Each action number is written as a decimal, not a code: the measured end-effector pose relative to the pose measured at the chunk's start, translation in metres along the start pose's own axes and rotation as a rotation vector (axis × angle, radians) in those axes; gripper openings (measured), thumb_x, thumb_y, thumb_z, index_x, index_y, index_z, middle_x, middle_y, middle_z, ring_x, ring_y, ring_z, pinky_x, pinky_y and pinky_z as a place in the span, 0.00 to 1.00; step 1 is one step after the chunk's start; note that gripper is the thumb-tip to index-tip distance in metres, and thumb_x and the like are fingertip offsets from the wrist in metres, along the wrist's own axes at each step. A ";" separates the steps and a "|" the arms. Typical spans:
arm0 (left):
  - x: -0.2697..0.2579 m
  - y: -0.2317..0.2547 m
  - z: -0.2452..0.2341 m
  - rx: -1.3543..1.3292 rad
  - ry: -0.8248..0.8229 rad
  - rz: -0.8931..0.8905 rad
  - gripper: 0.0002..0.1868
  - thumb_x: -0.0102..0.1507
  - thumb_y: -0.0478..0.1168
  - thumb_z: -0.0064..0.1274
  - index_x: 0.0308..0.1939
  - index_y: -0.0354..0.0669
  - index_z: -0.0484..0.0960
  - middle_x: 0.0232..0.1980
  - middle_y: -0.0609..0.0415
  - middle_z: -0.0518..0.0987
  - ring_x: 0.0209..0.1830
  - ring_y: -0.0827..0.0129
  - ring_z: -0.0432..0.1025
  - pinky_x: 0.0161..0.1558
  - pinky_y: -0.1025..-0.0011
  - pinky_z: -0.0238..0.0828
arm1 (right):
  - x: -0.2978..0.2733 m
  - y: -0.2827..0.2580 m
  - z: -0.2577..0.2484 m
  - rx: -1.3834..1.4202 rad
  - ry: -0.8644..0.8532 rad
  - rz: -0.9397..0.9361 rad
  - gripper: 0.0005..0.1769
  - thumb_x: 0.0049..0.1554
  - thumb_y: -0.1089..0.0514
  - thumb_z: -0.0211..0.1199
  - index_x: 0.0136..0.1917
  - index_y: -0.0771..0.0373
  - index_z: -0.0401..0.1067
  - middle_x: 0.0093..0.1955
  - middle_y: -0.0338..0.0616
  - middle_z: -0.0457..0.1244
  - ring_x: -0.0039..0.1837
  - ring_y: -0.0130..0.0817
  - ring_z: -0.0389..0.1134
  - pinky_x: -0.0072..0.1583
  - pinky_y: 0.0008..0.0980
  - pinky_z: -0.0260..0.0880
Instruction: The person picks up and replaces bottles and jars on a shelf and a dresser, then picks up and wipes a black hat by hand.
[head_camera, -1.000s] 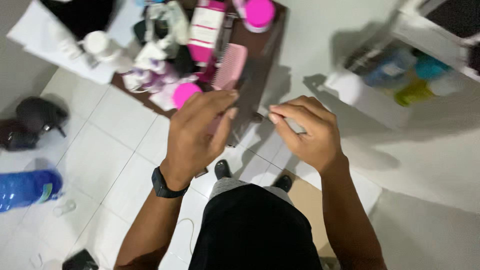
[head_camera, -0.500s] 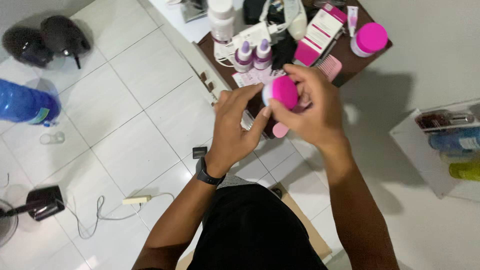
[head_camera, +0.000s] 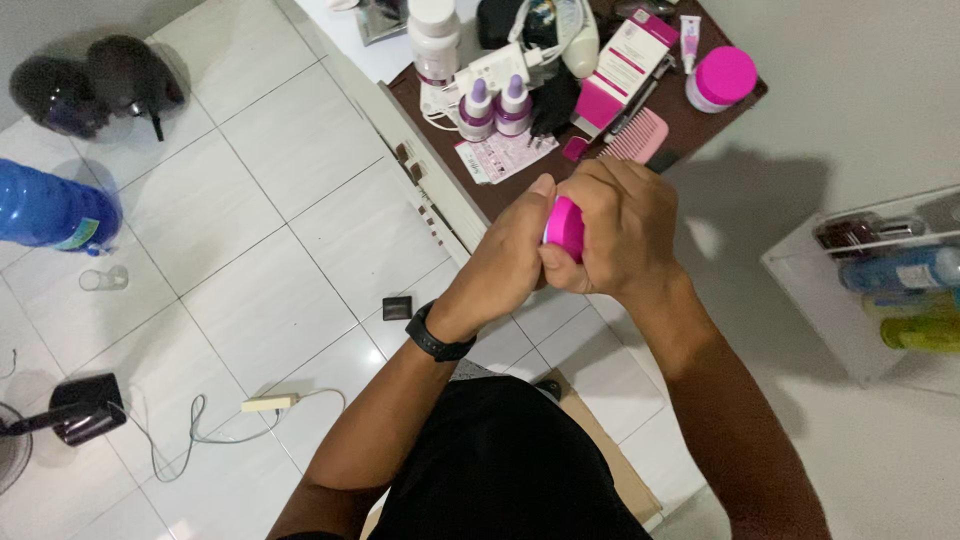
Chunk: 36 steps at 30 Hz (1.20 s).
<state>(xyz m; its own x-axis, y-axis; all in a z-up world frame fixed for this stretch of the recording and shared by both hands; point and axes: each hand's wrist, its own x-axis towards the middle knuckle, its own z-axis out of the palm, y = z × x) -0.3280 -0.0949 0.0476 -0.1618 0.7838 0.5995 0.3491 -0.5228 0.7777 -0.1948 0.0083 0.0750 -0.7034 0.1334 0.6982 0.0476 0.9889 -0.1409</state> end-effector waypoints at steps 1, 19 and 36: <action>0.000 -0.003 0.002 -0.005 -0.007 0.003 0.28 0.81 0.52 0.21 0.48 0.28 0.66 0.45 0.36 0.72 0.46 0.49 0.69 0.50 0.56 0.65 | -0.002 -0.001 -0.001 -0.007 0.002 0.006 0.29 0.62 0.37 0.55 0.52 0.67 0.64 0.40 0.49 0.61 0.39 0.48 0.64 0.42 0.48 0.64; 0.032 0.026 0.007 -0.315 0.013 -0.796 0.21 0.74 0.47 0.34 0.55 0.33 0.74 0.34 0.37 0.73 0.27 0.47 0.63 0.32 0.56 0.60 | 0.003 -0.015 -0.037 0.245 0.085 0.658 0.12 0.67 0.53 0.60 0.60 0.62 0.68 0.43 0.48 0.68 0.42 0.39 0.72 0.45 0.39 0.72; 0.007 -0.001 -0.021 0.553 0.048 -0.138 0.29 0.51 0.48 0.76 0.52 0.45 0.82 0.57 0.56 0.83 0.42 0.62 0.65 0.47 0.64 0.59 | -0.056 0.153 -0.036 -0.267 -0.017 0.539 0.30 0.57 0.55 0.79 0.67 0.70 0.72 0.61 0.57 0.64 0.60 0.51 0.69 0.60 0.44 0.70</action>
<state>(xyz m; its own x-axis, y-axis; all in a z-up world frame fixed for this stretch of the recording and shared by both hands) -0.3490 -0.0960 0.0548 -0.2778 0.8096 0.5171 0.7509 -0.1527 0.6425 -0.1225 0.1546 0.0390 -0.5418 0.6216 0.5658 0.5754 0.7650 -0.2895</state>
